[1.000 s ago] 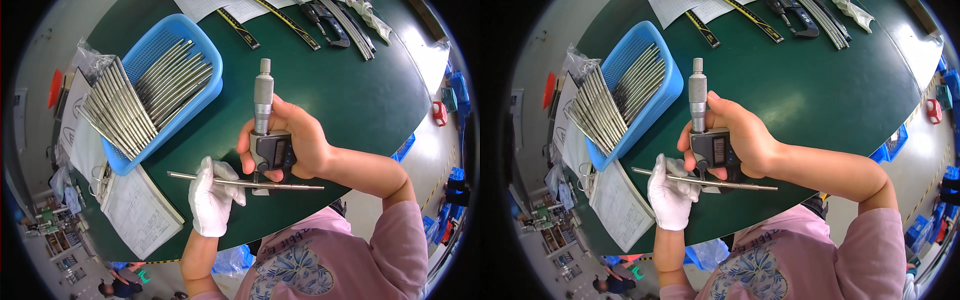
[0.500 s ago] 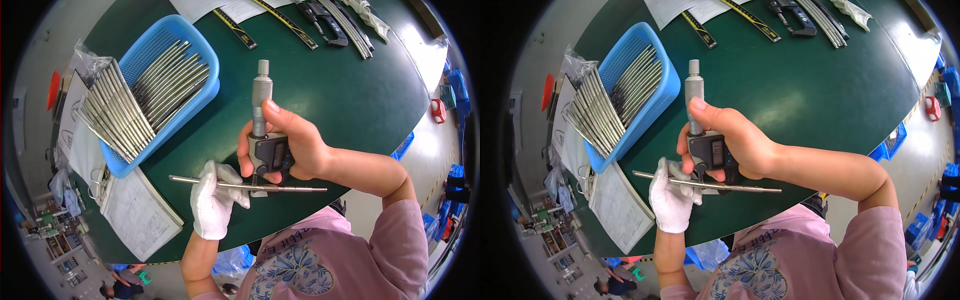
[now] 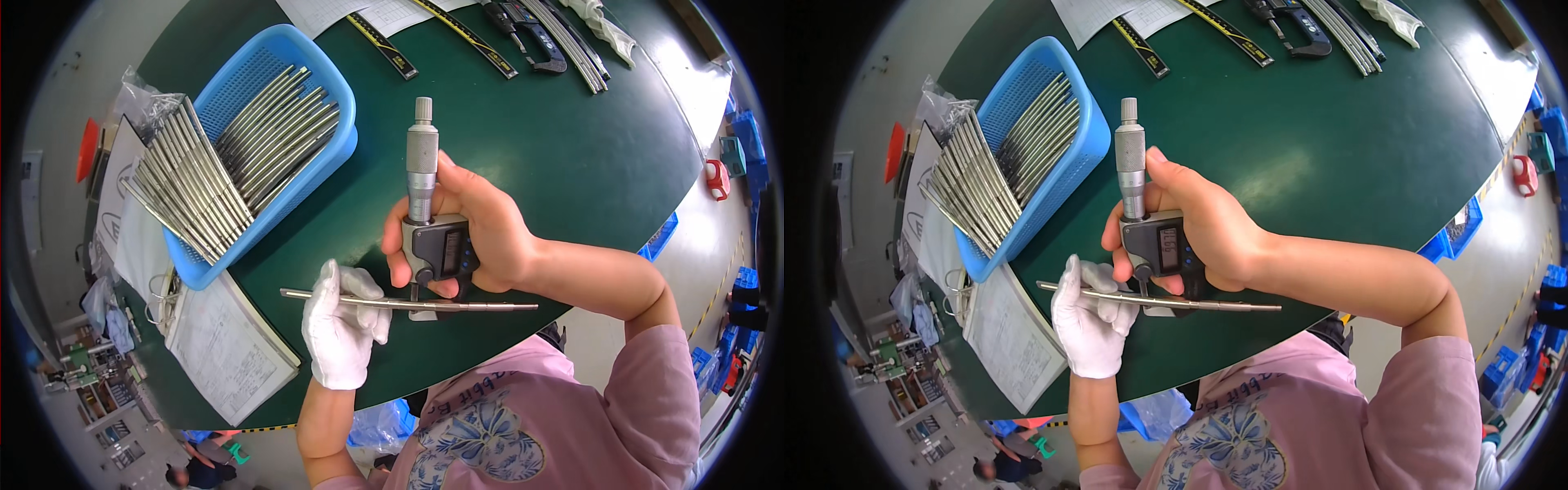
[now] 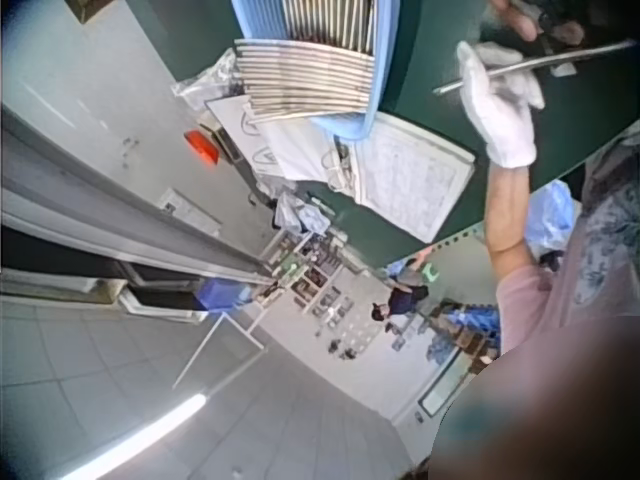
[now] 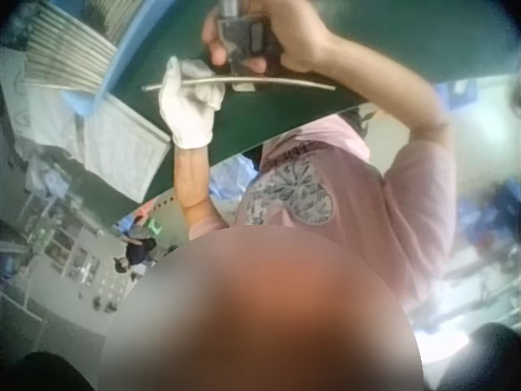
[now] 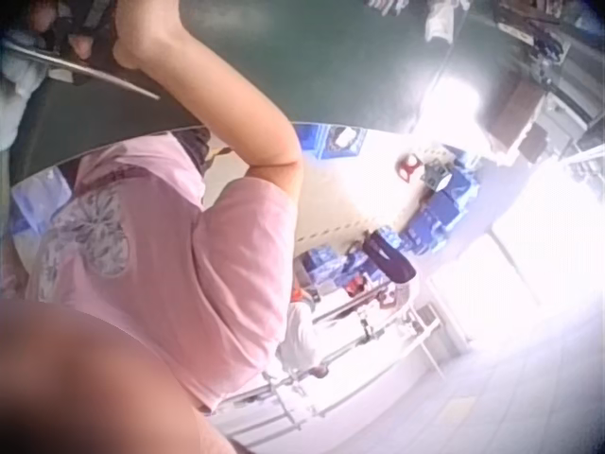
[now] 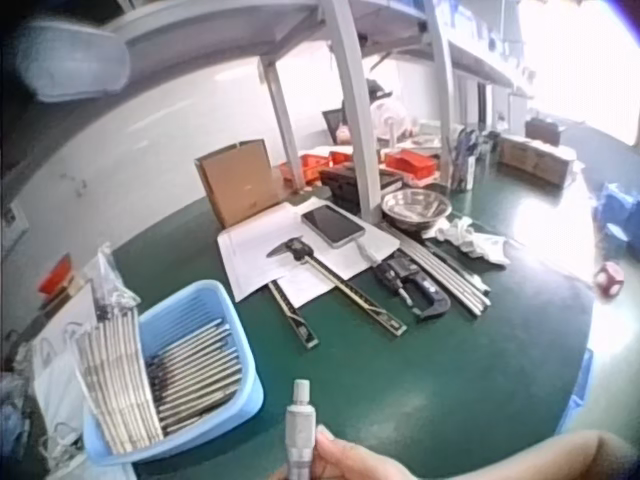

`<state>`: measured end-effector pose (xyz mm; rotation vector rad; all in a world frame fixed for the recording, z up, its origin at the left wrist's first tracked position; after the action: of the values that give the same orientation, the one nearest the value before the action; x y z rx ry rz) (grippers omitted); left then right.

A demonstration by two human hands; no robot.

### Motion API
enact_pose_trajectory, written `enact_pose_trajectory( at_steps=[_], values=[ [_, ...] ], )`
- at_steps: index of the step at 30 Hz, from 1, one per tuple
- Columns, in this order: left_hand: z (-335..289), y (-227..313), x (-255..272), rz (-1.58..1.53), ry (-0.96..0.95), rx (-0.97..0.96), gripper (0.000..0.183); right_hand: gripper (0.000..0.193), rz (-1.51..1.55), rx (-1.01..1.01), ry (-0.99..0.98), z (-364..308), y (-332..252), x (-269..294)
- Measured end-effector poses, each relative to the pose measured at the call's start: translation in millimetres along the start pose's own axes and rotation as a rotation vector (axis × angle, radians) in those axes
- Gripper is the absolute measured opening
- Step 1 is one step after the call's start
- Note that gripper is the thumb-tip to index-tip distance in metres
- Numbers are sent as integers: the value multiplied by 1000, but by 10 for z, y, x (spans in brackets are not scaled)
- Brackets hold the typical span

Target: Measure the diameter of several metal rods using a digital micrometer and check against a specification document.

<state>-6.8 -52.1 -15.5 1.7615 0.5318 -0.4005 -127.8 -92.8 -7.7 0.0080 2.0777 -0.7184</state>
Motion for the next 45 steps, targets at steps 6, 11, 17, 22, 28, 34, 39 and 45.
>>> enact_pose_trajectory(
  at_steps=[6,11,17,22,28,34,39,45],
  values=[
    [-10,-40,-26,-43,-23,38,46,61,36,0,-51,-14,3,-23],
    [-10,-50,-34,-56,-48,41,47,66,-45,22,-34,-4,-3,4],
    [-12,-46,-43,-68,-65,39,47,64,-4,8,-38,-13,3,-14],
    [-29,-68,-36,-44,-85,50,47,63,43,17,-42,-11,4,-24],
    [-23,-52,-81,-52,-95,53,47,67,-52,36,-31,-6,-11,-10],
    [8,17,-46,98,68,-63,41,65,-37,26,-31,5,-3,-3],
    [7,23,-33,-13,-18,-13,45,62,10,33,-7,-11,-1,-11],
    [-26,-37,-38,-29,-44,30,46,70,14,21,-25,15,18,3]
  ],
)
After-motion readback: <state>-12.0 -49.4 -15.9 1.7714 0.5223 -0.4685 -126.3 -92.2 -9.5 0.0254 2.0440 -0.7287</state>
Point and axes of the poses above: each hand's wrist, its own z-axis towards the middle knuckle, its own x-axis out of the back of the hand, y = z × x, the point moved 6 cm from there along z, towards the middle knuckle, and after that the axes turned 14 degrees about -x, right-handed, at the moved point
